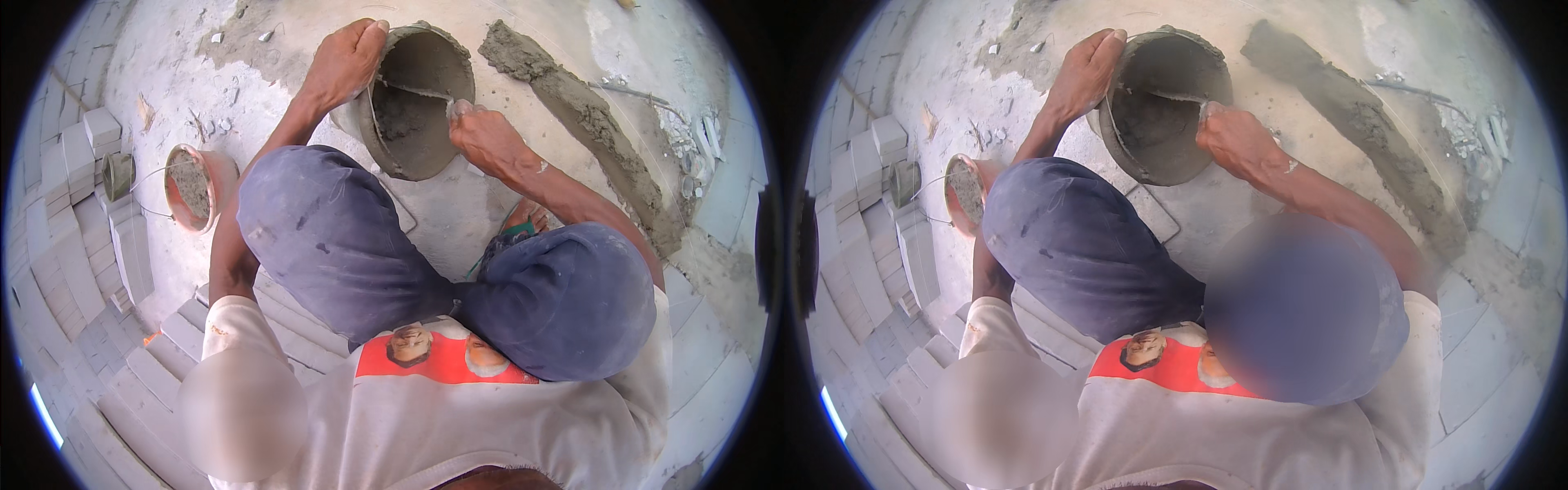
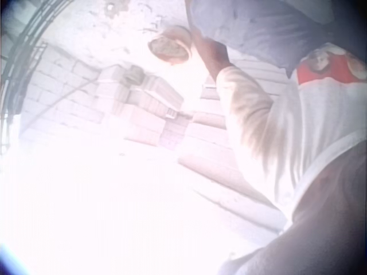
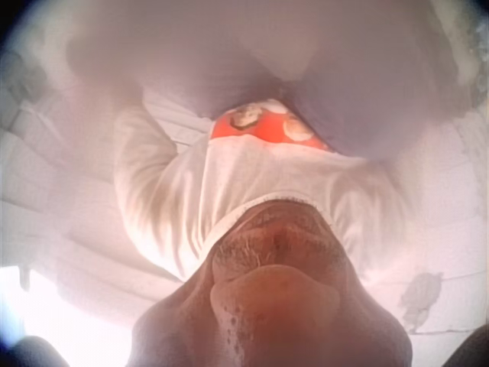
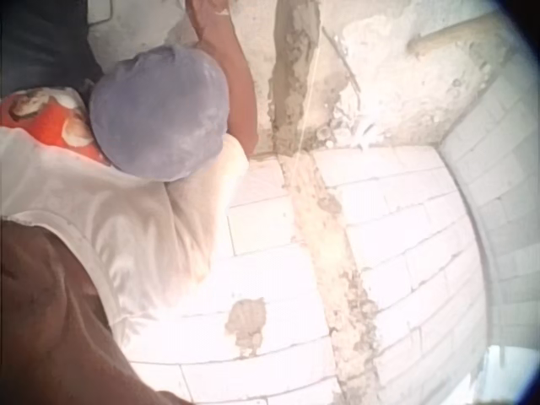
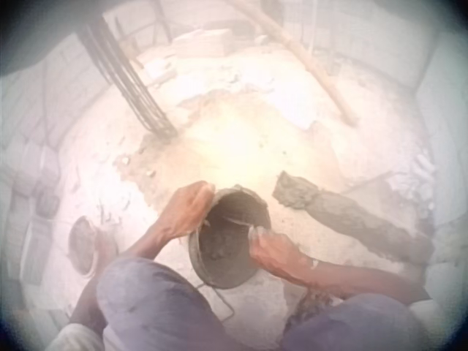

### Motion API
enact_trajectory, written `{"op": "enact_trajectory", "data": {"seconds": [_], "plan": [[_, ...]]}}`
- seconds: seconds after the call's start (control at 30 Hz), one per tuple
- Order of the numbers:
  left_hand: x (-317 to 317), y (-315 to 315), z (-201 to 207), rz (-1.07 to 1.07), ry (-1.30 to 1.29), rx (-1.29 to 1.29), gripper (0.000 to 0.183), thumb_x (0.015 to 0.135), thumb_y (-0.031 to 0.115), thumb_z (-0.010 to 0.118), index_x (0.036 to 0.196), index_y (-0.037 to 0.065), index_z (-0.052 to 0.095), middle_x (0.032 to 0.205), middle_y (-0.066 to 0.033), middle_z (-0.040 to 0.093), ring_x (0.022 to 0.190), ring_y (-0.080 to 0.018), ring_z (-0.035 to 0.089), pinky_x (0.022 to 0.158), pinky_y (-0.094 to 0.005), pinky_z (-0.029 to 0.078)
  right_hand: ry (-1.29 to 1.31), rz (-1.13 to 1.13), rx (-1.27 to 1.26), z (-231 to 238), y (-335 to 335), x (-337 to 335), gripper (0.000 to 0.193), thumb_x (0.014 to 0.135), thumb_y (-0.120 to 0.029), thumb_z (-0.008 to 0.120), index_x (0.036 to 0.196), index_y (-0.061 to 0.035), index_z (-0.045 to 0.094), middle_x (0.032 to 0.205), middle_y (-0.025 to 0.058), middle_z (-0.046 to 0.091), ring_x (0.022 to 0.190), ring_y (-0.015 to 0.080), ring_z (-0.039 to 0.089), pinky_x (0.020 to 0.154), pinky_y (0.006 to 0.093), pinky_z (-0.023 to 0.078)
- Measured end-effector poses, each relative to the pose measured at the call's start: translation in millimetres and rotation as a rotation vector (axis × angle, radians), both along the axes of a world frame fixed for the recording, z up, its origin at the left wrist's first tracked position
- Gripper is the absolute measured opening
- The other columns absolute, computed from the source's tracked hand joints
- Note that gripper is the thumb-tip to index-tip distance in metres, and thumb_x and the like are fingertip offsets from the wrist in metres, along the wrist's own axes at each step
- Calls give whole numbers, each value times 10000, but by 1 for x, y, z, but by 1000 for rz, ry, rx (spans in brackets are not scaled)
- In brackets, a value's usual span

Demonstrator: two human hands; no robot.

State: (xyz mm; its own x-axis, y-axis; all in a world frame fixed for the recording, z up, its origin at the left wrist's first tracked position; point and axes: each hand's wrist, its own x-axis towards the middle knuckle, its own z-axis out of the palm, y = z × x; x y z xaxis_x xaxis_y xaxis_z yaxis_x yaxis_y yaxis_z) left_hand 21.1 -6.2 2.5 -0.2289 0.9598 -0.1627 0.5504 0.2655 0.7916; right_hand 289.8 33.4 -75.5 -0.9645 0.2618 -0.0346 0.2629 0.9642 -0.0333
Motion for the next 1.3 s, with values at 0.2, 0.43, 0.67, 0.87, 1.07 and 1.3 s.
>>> {"op": "enact_trajectory", "data": {"seconds": [0.2,0.43,0.67,0.87,1.07,1.3], "plan": [[22,-14,9,-52,-80,-110,466,1084,447,515,904,30,622,663,-16,556,607,-125,555,574,-342,454,25,-224,-15,21,13,4,189,937,-94,599,1023,36,708,924,210,679,798,336,735,623,430,604],[23,-22,-12,-357,204,254,394,1120,333,469,938,11,606,693,-162,575,615,-300,593,636,-399,493,-179,-124,-336,-8,26,-1,220,899,-141,645,935,69,700,744,244,696,722,410,736,618,484,604],[10,-50,-12,-330,96,318,311,1104,246,495,945,14,629,745,-208,620,635,-400,601,630,-446,484,-28,-129,-796,-45,-3,-3,321,845,-190,716,1015,82,721,922,306,727,937,463,722,851,499,591],[6,-64,-19,-104,9,367,309,1118,198,476,920,11,622,680,-105,588,598,-203,551,594,-362,458,308,-276,-1154,-65,-60,-12,450,870,-266,705,1137,97,718,916,329,714,885,440,726,839,491,566],[-16,-63,-39,204,-129,391,364,1139,256,466,900,19,605,692,14,543,659,-73,447,588,-307,405,128,-391,-1385,-10,-45,-14,429,909,-323,741,1045,83,726,762,164,682,730,249,663,714,409,539],[-52,-84,-30,521,-272,243,494,1143,398,442,857,51,645,755,30,573,686,-70,444,625,-282,378,330,-511,-1402,30,-12,17,404,936,-348,743,1032,44,750,731,92,670,627,146,588,574,348,473]]}}
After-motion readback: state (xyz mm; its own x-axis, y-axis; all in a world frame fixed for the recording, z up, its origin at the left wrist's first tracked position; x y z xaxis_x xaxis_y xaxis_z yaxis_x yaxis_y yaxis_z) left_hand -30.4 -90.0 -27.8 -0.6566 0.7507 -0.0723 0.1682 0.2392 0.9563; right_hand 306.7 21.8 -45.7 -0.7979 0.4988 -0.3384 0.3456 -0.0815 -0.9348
